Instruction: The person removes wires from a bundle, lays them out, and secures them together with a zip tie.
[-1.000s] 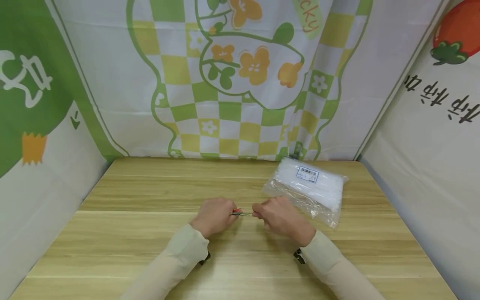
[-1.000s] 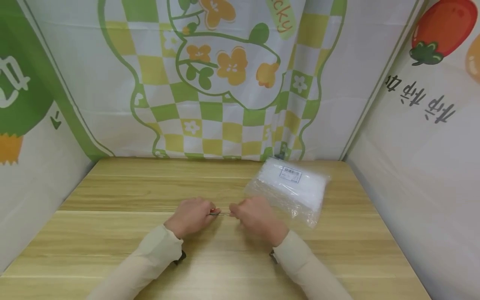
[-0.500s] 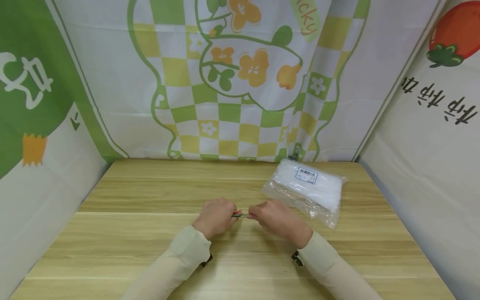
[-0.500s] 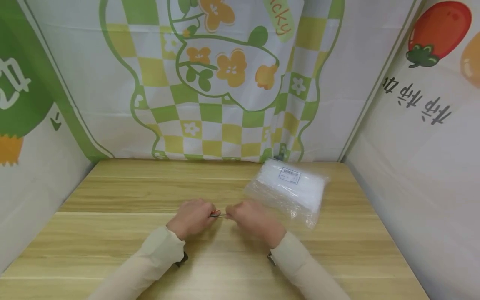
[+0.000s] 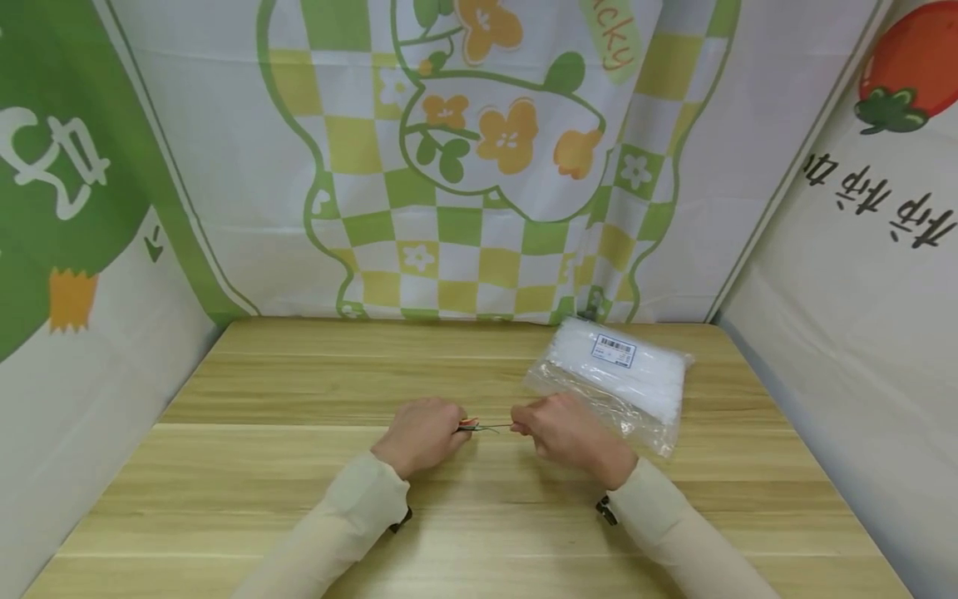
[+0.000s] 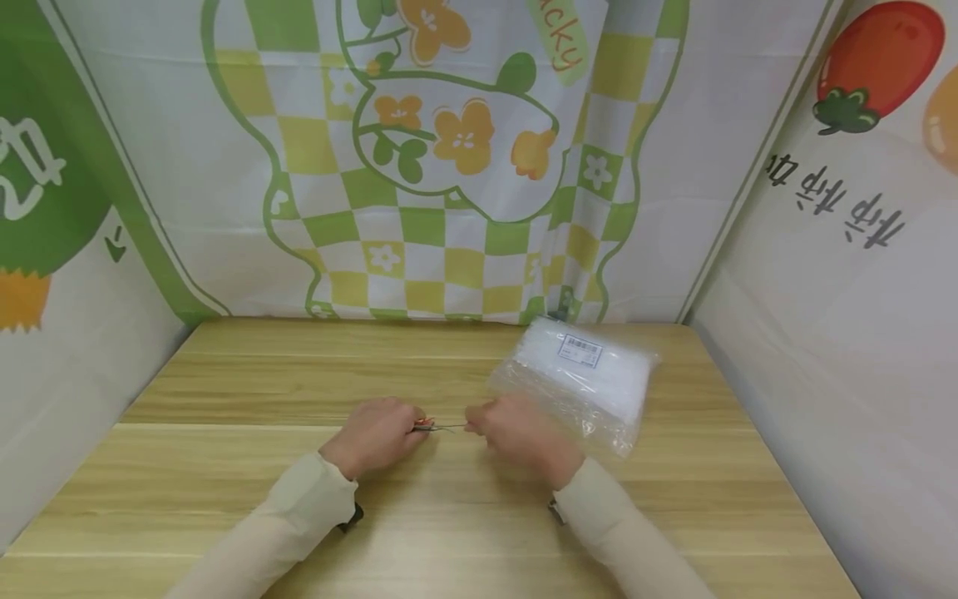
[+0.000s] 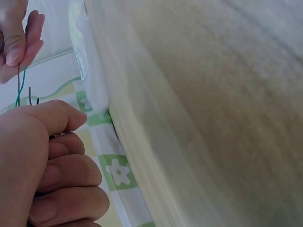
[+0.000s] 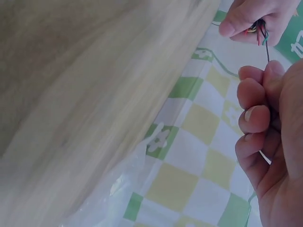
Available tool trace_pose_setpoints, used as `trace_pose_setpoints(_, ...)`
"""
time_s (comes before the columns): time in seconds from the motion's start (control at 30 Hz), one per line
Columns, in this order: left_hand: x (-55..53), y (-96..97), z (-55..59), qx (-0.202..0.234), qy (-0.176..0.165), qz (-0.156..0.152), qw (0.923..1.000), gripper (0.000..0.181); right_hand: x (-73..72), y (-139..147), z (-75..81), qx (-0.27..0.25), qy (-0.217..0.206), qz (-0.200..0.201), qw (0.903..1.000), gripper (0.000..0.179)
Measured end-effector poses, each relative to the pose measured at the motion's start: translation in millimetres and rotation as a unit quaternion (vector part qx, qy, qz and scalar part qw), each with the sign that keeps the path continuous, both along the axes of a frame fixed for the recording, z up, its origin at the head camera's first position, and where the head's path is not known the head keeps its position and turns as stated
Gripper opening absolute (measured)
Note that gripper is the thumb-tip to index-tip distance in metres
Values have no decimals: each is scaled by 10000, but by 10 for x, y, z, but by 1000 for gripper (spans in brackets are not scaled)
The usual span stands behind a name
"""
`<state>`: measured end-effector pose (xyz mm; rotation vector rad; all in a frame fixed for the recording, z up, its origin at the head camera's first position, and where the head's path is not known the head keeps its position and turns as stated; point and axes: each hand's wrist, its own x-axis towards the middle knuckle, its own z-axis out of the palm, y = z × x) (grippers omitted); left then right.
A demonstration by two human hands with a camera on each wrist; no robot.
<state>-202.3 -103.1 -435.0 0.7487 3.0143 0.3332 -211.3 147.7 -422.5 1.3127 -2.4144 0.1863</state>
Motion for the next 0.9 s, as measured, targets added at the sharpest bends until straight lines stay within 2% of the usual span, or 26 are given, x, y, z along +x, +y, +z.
trace_pose_setpoints(0.13,-13,-28,29,102,-46,26,9999,32,-5,80,58,-185,9,45,9998,27)
trace_pose_setpoints(0.27,-24,-109,41,111,-79,7,9999,22,-28,214,68,-304,111,-87,9994,28)
trace_pose_setpoints(0.4,-44,-207,16,54,-119,76,9999,27,-47,367,36,-425,202,-318,9984,35)
trace_pose_setpoints(0.53,-49,-275,17,-34,-73,49,10000,35,-57,508,10,-550,136,-331,9978,37)
trace_pose_setpoints(0.67,-41,-320,51,21,-160,-41,9999,31,-58,618,17,-651,78,-284,9974,34)
trace_pose_setpoints(0.77,-37,-356,73,3,-293,2,9996,30,-56,689,20,-695,-2,-322,9971,31)
trace_pose_setpoints(0.9,-43,-398,74,-49,-290,-12,9996,30,-58,756,13,-639,-93,-396,9971,31)
